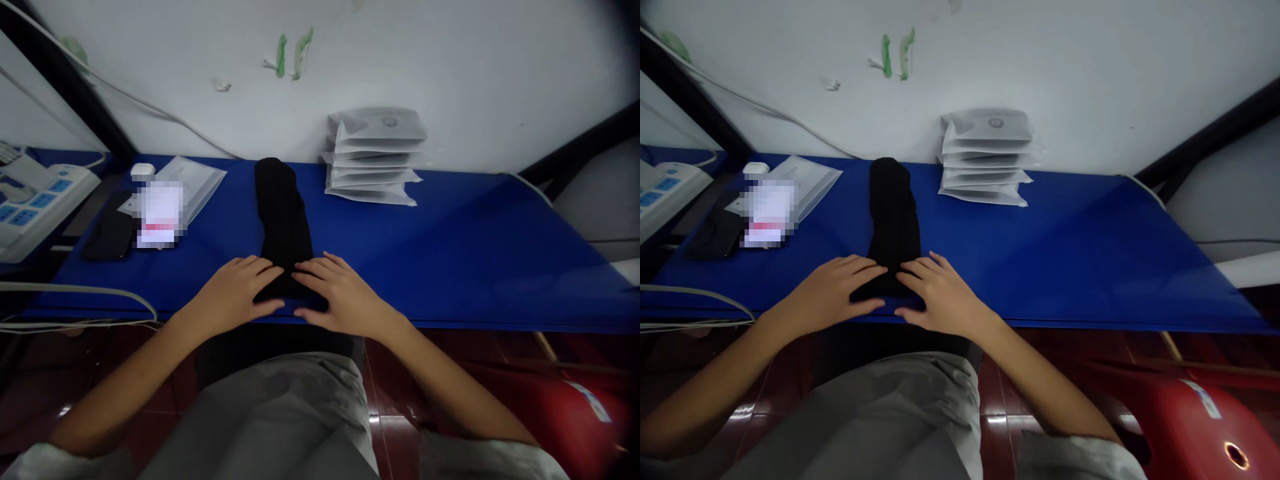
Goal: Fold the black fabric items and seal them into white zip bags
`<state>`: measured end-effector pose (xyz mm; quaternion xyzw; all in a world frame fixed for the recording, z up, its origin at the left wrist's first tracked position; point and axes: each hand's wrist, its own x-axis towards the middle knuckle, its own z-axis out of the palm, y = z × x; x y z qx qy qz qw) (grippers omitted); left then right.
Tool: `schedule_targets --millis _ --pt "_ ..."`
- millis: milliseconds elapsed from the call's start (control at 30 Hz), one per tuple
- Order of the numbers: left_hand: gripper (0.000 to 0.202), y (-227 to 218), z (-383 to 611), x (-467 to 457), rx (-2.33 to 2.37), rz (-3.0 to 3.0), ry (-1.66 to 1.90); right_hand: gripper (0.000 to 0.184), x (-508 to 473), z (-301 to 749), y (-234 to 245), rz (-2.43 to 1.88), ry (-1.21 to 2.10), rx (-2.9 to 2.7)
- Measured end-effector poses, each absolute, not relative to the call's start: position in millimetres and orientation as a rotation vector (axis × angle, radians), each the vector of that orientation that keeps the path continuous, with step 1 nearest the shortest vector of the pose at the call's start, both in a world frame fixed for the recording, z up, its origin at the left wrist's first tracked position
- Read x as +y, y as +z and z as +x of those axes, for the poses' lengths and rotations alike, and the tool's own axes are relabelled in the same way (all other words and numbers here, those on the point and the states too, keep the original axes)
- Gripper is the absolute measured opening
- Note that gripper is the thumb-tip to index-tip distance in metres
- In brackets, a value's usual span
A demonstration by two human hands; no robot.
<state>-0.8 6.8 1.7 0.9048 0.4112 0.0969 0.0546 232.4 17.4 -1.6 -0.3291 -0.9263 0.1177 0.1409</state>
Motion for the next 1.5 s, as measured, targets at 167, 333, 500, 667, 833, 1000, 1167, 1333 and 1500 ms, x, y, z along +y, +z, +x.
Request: schedule_targets --millis 167,333,500,667,833,1000,1167,1333,1500 --pt "0.047 2.3 0.4 -20.3 1.166 2.823 0.112 0.055 -2.7 234.5 -2.3 -0.893 0.377 -2.727" --pt "0.016 11.5 -4.7 -15.1 1.056 2.663 0.192 0.036 -1.5 233.7 5.1 -0.864 0.518 -2.681" --pt "0.022 12.9 -5.0 -3.8 1.205 2.53 0.387 0.034 7.4 229.2 5.8 -0.922 0.549 -2.614" --pt "0.038 9.6 -1.1 -6.8 1.145 2.604 0.321 0.031 12.9 229.5 2.9 -0.966 0.604 -2.524" --pt "0.03 10.5 -4.2 -8.5 1.139 2.514 0.375 0.03 14.6 233.1 12.5 -0.945 0.768 -2.447" --pt "0.023 13.4 -5.4 -6.8 1.107 2.447 0.413 0.032 13.2 234.3 17.9 -0.922 0.841 -2.434" --pt "0.033 20.1 -3.5 -4.4 1.219 2.231 0.352 0.029 14.8 235.0 23.0 -0.998 0.93 -2.463" --pt "0.031 25.8 -3.5 2.7 1.174 2.126 0.506 0.023 22.7 235.9 31.6 -1.031 0.904 -2.381" --pt "0.031 33.2 -1.8 9.5 1.218 2.061 0.627 0.016 33.4 235.1 42.3 -1.04 0.931 -2.271"
